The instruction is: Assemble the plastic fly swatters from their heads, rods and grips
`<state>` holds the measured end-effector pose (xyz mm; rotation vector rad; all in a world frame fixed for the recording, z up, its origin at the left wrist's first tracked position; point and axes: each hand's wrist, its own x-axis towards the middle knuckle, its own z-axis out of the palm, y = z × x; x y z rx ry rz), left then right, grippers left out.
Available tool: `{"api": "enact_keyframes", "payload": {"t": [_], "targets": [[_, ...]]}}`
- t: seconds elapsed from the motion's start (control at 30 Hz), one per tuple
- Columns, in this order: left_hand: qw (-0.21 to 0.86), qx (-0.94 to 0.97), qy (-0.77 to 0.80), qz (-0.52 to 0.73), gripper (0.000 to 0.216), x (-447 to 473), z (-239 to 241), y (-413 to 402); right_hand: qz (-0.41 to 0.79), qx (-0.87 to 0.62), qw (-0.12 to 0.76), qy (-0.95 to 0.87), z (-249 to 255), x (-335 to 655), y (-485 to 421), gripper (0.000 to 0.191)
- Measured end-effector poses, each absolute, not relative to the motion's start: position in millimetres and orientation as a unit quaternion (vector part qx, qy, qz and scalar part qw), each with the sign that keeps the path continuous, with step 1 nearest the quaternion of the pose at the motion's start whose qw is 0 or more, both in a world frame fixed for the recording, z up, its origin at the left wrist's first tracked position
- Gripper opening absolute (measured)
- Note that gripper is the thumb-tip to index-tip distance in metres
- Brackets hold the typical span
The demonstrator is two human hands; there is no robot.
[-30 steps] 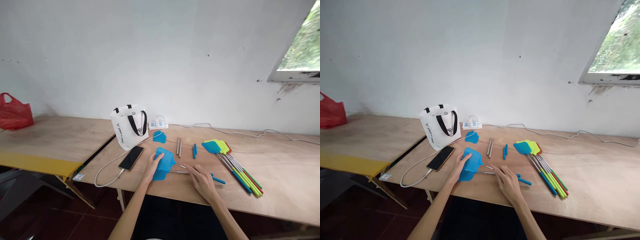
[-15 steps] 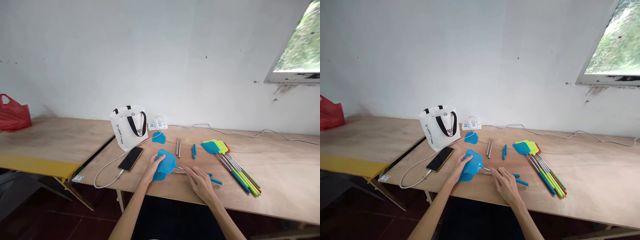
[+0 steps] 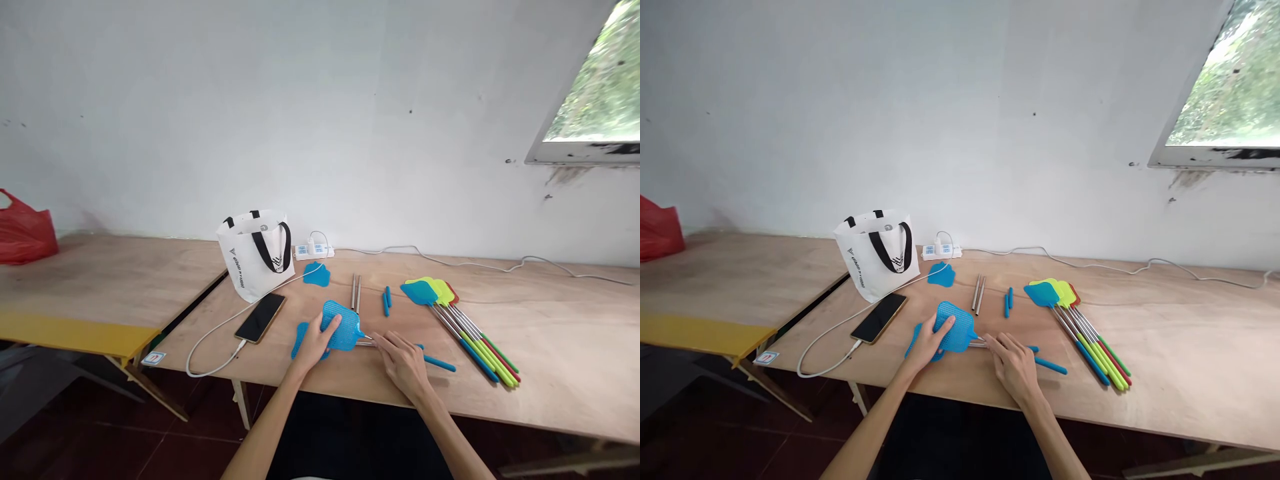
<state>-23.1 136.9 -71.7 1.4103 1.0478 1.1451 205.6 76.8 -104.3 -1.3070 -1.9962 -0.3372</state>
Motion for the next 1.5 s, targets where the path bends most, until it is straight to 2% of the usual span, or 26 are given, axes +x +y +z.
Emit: {"api": "enact_keyframes", "payload": {"t": [0.37, 0.63, 0.77, 0.97, 1.3, 1.4, 1.5], "targets": [[0.510, 0.584, 0.413, 0.477, 0.042, -12.6, -69.7, 129.7, -0.111, -0.496, 0.380, -0.773, -103.6, 207.6, 78.2, 0.034], [0.388, 0.616, 0.477, 0.493, 0.043, -41.6, -53.9, 147.0, -0.088, -0.517, 0.354, -0.775, -103.1, 201.5, 84.9, 0.039], [0.359, 0.597, 0.495, 0.519, 0.043, -64.5, -48.0, 155.5, -0.125, -0.561, 0.332, -0.748, -109.9, 218.9, 91.9, 0.030], [0.256, 0.668, 0.559, 0.419, 0.043, -85.5, -65.2, 167.5, -0.149, -0.630, 0.337, -0.683, -123.5, 261.1, 100.5, 0.025], [0.163, 0.715, 0.594, 0.330, 0.029, -85.8, -96.2, 180.7, 0.011, -0.614, 0.358, -0.703, -130.2, 263.6, 102.7, 0.038], [0.127, 0.718, 0.604, 0.321, 0.022, -87.1, -99.0, 182.2, 0.015, -0.603, 0.374, -0.705, -129.9, 261.3, 104.0, 0.039], [0.129, 0.719, 0.604, 0.318, 0.027, -89.4, -99.9, 182.3, 0.001, -0.611, 0.368, -0.701, -128.2, 261.8, 104.2, 0.041]]}}
